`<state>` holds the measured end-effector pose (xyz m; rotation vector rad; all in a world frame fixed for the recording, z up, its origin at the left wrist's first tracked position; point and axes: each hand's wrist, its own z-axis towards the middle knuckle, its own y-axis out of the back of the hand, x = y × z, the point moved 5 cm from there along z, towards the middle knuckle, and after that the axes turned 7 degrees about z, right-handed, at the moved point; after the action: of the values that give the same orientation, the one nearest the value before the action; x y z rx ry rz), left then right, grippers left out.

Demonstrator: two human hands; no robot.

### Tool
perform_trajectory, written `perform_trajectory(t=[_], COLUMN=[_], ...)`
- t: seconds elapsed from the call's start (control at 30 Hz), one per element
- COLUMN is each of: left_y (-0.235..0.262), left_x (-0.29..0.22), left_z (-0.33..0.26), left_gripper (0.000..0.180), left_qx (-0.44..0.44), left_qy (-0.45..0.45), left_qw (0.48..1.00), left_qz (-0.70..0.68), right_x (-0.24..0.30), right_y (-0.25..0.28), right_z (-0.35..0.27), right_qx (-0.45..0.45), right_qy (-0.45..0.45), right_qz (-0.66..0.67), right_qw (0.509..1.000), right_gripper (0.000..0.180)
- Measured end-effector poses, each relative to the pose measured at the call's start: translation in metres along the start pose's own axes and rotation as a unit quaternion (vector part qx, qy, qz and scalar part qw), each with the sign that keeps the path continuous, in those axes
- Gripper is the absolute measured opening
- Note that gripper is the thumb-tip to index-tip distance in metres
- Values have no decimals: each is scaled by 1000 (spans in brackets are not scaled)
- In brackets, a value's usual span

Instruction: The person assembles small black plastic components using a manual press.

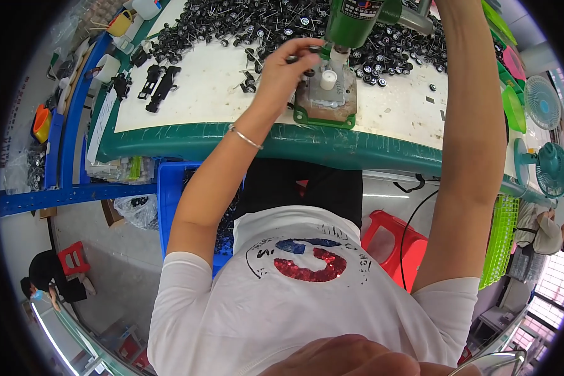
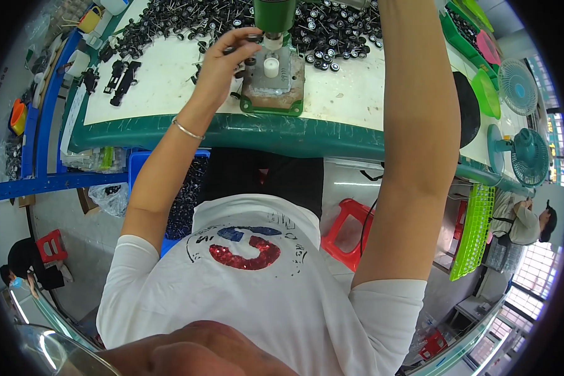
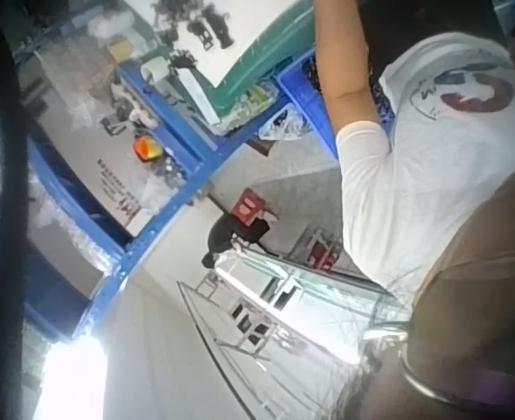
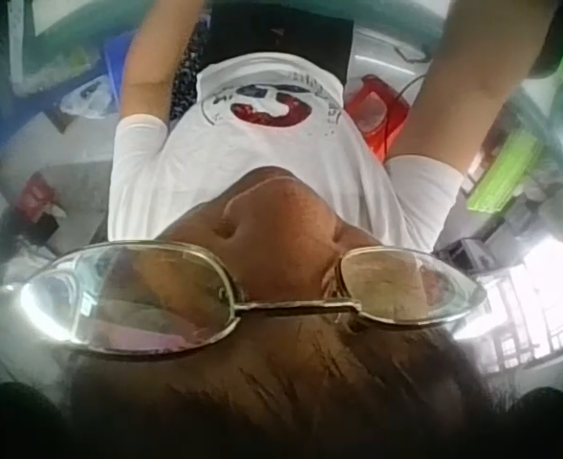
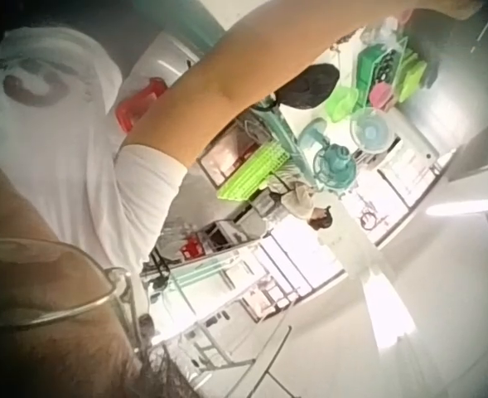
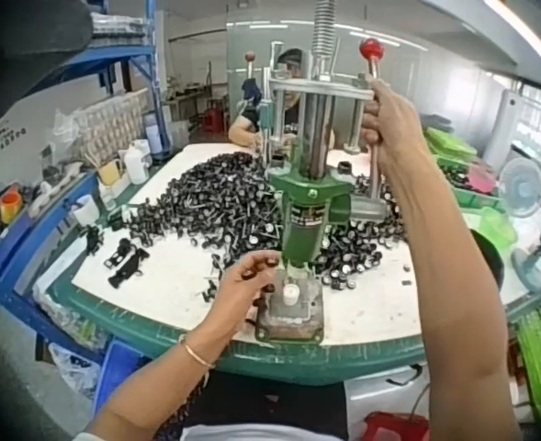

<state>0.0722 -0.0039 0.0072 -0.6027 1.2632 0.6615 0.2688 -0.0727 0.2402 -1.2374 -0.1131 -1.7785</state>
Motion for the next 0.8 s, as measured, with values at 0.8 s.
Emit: perform_trajectory(t=[0.8], left_y=[39], left_x=[10], left_z=[-60], left_gripper=[14], left_qx=[39], left_qy=[-67], left_qw=[918], left_qz=[390], right_x=[-155], right_y=[178], right_z=[-163], right_qx=[128], right_qy=[-68], right_qz=[-559], right_qw=[816], right_gripper=[28])
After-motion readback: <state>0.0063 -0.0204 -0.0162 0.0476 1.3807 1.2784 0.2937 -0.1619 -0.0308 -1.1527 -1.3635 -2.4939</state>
